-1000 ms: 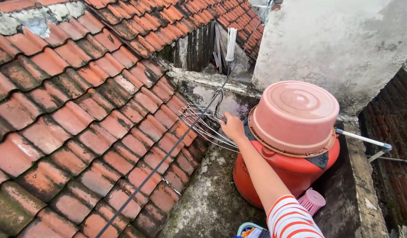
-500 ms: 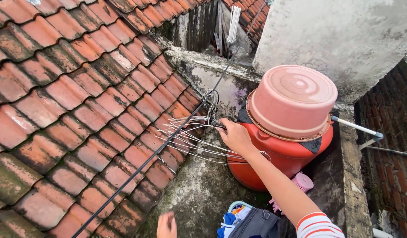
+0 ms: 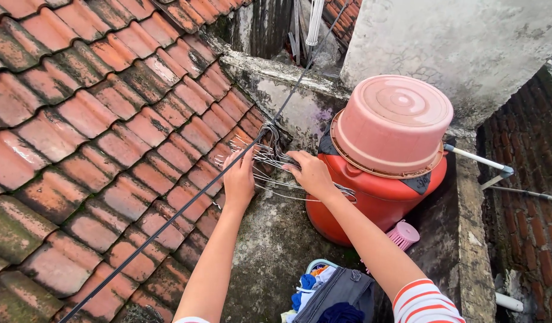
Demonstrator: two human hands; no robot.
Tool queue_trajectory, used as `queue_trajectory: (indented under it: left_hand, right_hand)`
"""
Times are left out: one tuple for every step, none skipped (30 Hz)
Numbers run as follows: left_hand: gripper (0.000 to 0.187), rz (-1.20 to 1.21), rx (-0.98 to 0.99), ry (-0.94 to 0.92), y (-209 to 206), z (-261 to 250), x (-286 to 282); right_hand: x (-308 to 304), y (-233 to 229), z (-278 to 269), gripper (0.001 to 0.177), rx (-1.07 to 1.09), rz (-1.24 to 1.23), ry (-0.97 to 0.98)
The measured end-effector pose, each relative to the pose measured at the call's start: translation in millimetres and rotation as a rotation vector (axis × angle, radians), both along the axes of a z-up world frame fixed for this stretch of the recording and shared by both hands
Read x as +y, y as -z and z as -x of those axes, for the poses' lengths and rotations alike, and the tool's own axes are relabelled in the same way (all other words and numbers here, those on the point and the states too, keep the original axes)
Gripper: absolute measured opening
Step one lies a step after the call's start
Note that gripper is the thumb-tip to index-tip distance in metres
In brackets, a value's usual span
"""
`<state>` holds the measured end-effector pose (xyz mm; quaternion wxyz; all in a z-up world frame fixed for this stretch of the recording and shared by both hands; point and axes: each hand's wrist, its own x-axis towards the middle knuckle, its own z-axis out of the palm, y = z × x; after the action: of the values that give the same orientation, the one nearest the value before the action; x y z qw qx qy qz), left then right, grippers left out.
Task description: The person is hanging laundry by placing garments onto wire hangers and then hanging the hangers on a clothesline on a rooftop.
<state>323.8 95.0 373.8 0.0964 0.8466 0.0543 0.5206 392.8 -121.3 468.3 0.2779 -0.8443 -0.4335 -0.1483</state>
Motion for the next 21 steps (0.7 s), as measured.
queue_trajectory:
  left_hand:
    - [0.044, -0.006, 0.013, -0.005, -1.7, -7.5, 5.5]
    - [0.044, -0.007, 0.014, -0.001, -4.9, -14.1, 9.5]
    - [0.041, -0.077, 0.01, -0.021, -8.4, -20.8, 13.5]
    - [0.038, -0.148, 0.0, -0.042, -14.1, -29.8, 19.0]
    - [0.038, -0.151, -0.003, -0.039, -18.2, -34.7, 20.7]
    - [0.034, -0.207, 0.055, -0.092, -21.2, -38.4, 22.0]
    - [0.031, -0.264, 0.113, -0.145, -24.3, -42.1, 23.3]
    - [0.031, -0.266, 0.11, -0.143, -21.4, -49.6, 26.6]
    - [0.027, -0.297, 0.146, -0.156, -18.4, -57.3, 30.0]
    - [0.023, -0.326, 0.183, -0.17, -14.6, -64.6, 32.8]
    - [0.023, -0.326, 0.181, -0.169, -15.5, -67.0, 31.5]
    - [0.029, -0.301, 0.207, -0.127, -15.5, -68.2, 30.0]
    - [0.035, -0.276, 0.233, -0.085, -15.4, -69.4, 28.4]
    - [0.035, -0.275, 0.233, -0.087, -16.6, -66.7, 24.8]
    - [0.043, -0.209, 0.24, -0.056, -17.8, -63.9, 21.2]
    - [0.052, -0.144, 0.248, -0.024, -18.9, -60.1, 17.7]
    - [0.052, -0.143, 0.249, -0.025, -27.8, -55.9, 16.1]
    - [0.051, -0.131, 0.213, -0.007, -36.8, -52.1, 14.3]
    - [0.05, -0.118, 0.177, 0.01, -45.8, -48.4, 12.2]
    - [0.05, -0.12, 0.178, 0.011, -48.5, -50.8, 13.3]
    - [0.043, -0.091, 0.103, 0.041, -51.4, -53.2, 14.3]
  right_hand:
    - [2.1, 0.3, -5.4, 0.03, 0.025, -0.017, -0.011]
    - [4.8, -1.3, -9.2, 0.03, 0.026, -0.018, -0.007]
    - [7.6, -3.1, -13.0, 0.03, 0.043, -0.03, -0.02]
    - [11.6, -7.0, -18.7, 0.03, 0.055, -0.044, -0.034]
    - [13.9, -6.9, -27.6, 0.03, 0.051, -0.047, -0.03]
    - [16.0, -6.1, -35.8, 0.031, 0.075, -0.053, -0.024]
    - [18.2, -5.3, -44.0, 0.032, 0.099, -0.06, -0.018]
    - [18.7, -3.4, -48.3, 0.032, 0.097, -0.062, -0.016]
    - [19.4, -1.5, -52.6, 0.035, 0.132, -0.06, -0.003]
    - [19.7, 1.0, -56.8, 0.038, 0.167, -0.058, 0.01]
    - [19.6, 1.3, -57.0, 0.038, 0.165, -0.059, 0.011]
    - [19.2, 2.5, -56.2, 0.04, 0.184, -0.07, 0.014]
    - [18.9, 3.7, -55.4, 0.042, 0.204, -0.081, 0.017]
    - [16.4, 0.3, -48.8, 0.042, 0.204, -0.079, 0.015]
    - [14.0, -3.1, -42.1, 0.047, 0.193, -0.107, 0.001]
    - [11.7, -6.3, -34.2, 0.052, 0.185, -0.135, -0.013]
    - [11.6, -8.4, -34.0, 0.052, 0.186, -0.134, -0.014]
    - [11.4, -10.4, -34.1, 0.056, 0.119, -0.157, -0.021]
    - [11.0, -12.4, -34.2, 0.06, 0.052, -0.18, -0.028]
    - [11.2, -14.3, -36.6, 0.06, 0.052, -0.181, -0.027]
    - [11.4, -16.2, -38.9, 0.055, 0.04, -0.2, -0.037]
